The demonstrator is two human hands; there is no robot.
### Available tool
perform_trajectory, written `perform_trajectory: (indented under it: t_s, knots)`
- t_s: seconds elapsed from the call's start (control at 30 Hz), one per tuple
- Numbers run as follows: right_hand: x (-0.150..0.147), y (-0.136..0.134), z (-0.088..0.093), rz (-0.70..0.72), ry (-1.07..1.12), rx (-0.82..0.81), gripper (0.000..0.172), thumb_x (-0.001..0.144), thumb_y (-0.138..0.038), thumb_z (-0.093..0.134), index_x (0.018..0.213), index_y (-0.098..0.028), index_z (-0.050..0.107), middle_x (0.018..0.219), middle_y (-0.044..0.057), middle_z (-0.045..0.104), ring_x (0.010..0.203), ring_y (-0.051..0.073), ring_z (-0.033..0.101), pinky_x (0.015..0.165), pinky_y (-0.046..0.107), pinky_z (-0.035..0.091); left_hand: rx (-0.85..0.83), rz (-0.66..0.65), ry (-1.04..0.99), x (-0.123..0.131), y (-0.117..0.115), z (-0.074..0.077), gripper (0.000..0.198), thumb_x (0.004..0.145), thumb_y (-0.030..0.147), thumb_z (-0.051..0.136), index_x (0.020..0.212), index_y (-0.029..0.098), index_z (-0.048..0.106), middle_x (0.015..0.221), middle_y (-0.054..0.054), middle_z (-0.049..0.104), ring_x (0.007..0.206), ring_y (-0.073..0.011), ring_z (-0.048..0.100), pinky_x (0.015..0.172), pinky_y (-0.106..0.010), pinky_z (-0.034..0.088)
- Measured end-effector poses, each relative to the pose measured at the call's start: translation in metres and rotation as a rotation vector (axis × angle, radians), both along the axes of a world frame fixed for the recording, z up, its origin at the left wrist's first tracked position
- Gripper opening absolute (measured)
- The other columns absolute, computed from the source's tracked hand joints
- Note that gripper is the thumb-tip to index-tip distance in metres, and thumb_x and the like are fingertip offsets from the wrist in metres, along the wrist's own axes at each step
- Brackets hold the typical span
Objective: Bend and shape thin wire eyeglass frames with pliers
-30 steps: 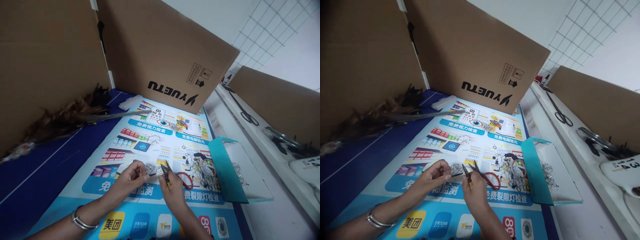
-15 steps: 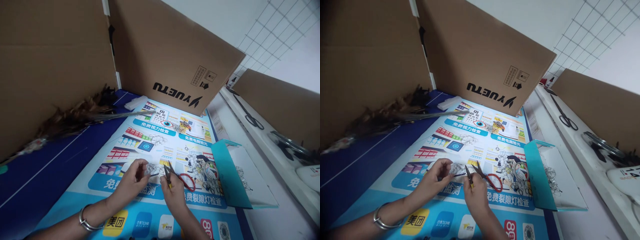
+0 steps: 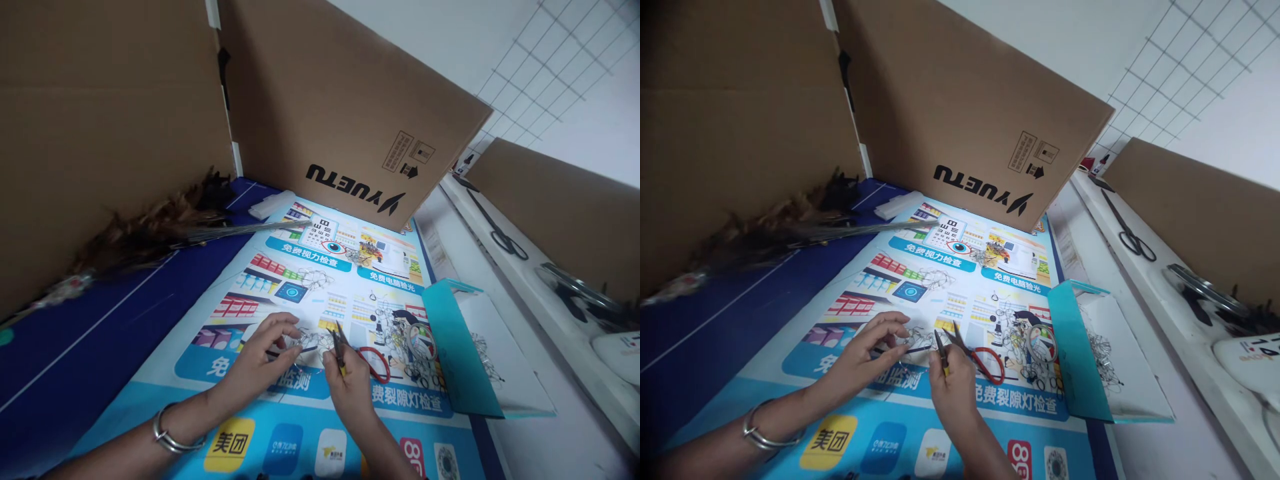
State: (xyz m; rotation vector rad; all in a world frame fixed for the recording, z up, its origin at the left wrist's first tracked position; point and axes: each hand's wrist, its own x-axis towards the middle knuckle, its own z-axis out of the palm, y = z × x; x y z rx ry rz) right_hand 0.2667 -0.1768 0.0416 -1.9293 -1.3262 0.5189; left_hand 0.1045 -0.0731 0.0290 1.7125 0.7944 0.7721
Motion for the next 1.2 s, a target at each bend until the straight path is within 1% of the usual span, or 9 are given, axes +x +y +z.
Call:
perform_trajectory:
  t_s: [0.07, 0.17, 0.23, 0.3, 0.4, 0.63, 0.77, 1.1, 1.2]
  knots:
    - [0.001, 0.0, 0.0, 0.004, -0.02, 0.004, 0.028, 0.089, -0.039, 0.046, 0.078, -0.016, 0.058, 0.071, 0.004, 0.062, 0.063, 0.017, 0.059, 0.055, 0.023, 0.039, -0.11, -0.049, -0.055, -0.001, 0.001, 0.004, 0.009, 0.087, 0.028, 0.052, 0.091, 0.021, 0.056, 0.112, -0.005, 0.051, 0.082, -0.0165, 0.053, 0.072, -0.027, 0.045]
    - [0.002, 0.0, 0.0, 0.017, -0.039, 0.002, 0.027, 0.089, -0.039, 0.046, 0.076, -0.017, 0.056, 0.069, 0.003, 0.06, 0.062, 0.016, 0.057, 0.055, 0.023, 0.038, -0.255, -0.084, -0.122, -0.003, 0.002, 0.007, 0.014, 0.091, 0.032, 0.048, 0.092, 0.021, 0.055, 0.089, -0.003, 0.056, 0.08, -0.017, 0.051, 0.069, -0.026, 0.044]
    - [0.002, 0.0, 0.0, 0.032, -0.039, 0.003, 0.027, 0.089, -0.038, 0.046, 0.076, -0.017, 0.055, 0.069, 0.003, 0.06, 0.062, 0.016, 0.057, 0.054, 0.022, 0.037, -0.297, -0.078, -0.141, -0.004, 0.002, 0.006, 0.016, 0.091, 0.034, 0.049, 0.093, 0.02, 0.056, 0.082, -0.001, 0.055, 0.078, -0.0169, 0.051, 0.069, -0.026, 0.043]
    - [0.002, 0.0, 0.0, 0.045, -0.039, 0.006, 0.027, 0.089, -0.037, 0.045, 0.075, -0.017, 0.055, 0.069, 0.003, 0.06, 0.063, 0.016, 0.057, 0.055, 0.022, 0.037, -0.32, -0.071, -0.153, -0.005, 0.003, 0.005, 0.017, 0.09, 0.034, 0.05, 0.093, 0.019, 0.057, 0.083, -0.001, 0.056, 0.079, -0.0168, 0.051, 0.071, -0.026, 0.043]
    - [0.002, 0.0, 0.0, 0.049, -0.047, 0.002, 0.026, 0.089, -0.037, 0.045, 0.074, -0.018, 0.054, 0.069, 0.003, 0.059, 0.062, 0.015, 0.056, 0.055, 0.022, 0.037, -0.326, -0.054, -0.166, -0.005, 0.003, 0.005, 0.016, 0.09, 0.034, 0.052, 0.092, 0.02, 0.058, 0.084, -0.001, 0.058, 0.081, -0.0165, 0.052, 0.073, -0.026, 0.042]
    - [0.003, 0.002, 0.002, 0.051, -0.034, -0.036, 0.026, 0.089, -0.037, 0.045, 0.076, -0.018, 0.055, 0.07, 0.003, 0.059, 0.061, 0.015, 0.056, 0.052, 0.022, 0.037, -0.328, 0.006, -0.183, -0.005, 0.003, 0.001, 0.015, 0.087, 0.034, 0.056, 0.092, 0.02, 0.059, 0.082, -0.001, 0.057, 0.077, -0.0155, 0.052, 0.069, -0.025, 0.043]
    - [0.003, 0.002, 0.002, 0.05, -0.041, -0.046, 0.027, 0.09, -0.038, 0.044, 0.075, -0.018, 0.054, 0.069, 0.004, 0.059, 0.06, 0.016, 0.056, 0.051, 0.022, 0.036, -0.341, 0.035, -0.191, -0.006, 0.003, -0.001, 0.015, 0.087, 0.034, 0.056, 0.094, 0.02, 0.058, 0.085, -0.001, 0.058, 0.077, -0.0154, 0.053, 0.068, -0.025, 0.044]
    - [0.003, 0.0, 0.001, 0.042, -0.05, -0.034, 0.027, 0.09, -0.038, 0.045, 0.076, -0.017, 0.055, 0.07, 0.004, 0.06, 0.062, 0.016, 0.057, 0.052, 0.022, 0.038, -0.36, 0.076, -0.239, -0.007, 0.002, -0.007, 0.017, 0.087, 0.033, 0.056, 0.1, 0.022, 0.057, 0.089, -0.002, 0.062, 0.081, -0.0166, 0.056, 0.072, -0.026, 0.047]
    - [0.003, 0.001, 0.0, 0.033, -0.063, -0.032, 0.027, 0.089, -0.038, 0.045, 0.076, -0.017, 0.056, 0.07, 0.004, 0.061, 0.063, 0.016, 0.058, 0.053, 0.022, 0.038, -0.332, 0.099, -0.24, -0.007, 0.0, -0.006, 0.017, 0.086, 0.032, 0.057, 0.1, 0.021, 0.057, 0.09, -0.003, 0.063, 0.083, -0.0176, 0.057, 0.073, -0.026, 0.047]
